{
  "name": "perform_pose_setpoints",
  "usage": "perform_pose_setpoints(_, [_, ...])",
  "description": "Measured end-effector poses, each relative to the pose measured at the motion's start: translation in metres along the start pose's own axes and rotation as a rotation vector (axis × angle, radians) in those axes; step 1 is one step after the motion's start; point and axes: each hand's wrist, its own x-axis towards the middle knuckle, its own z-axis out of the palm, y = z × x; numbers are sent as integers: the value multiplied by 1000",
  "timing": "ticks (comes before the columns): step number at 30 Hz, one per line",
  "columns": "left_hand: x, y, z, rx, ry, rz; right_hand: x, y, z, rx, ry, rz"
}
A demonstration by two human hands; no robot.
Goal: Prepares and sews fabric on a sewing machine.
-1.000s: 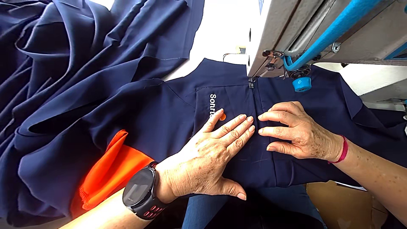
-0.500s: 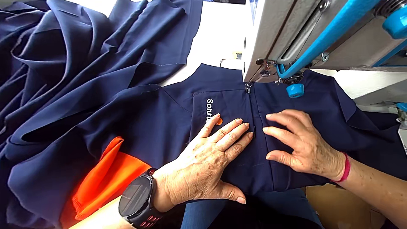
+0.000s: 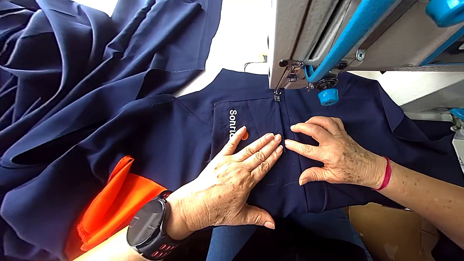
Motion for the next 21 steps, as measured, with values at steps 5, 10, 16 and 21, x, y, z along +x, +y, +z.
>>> perform_pose_setpoints(5, [1, -1, 0, 4, -8, 12, 6, 6, -3, -7, -68, -50])
perform_pose_setpoints(10, [3, -1, 0, 23, 7, -1, 10, 18, -11, 170, 30, -89])
perform_pose_setpoints(16, [4, 0, 0, 9, 9, -17, 4, -18, -1, 187, 106, -4])
perform_pose_setpoints(21, [1, 0, 1, -19, 16, -27, -9, -18, 8, 63, 84, -64])
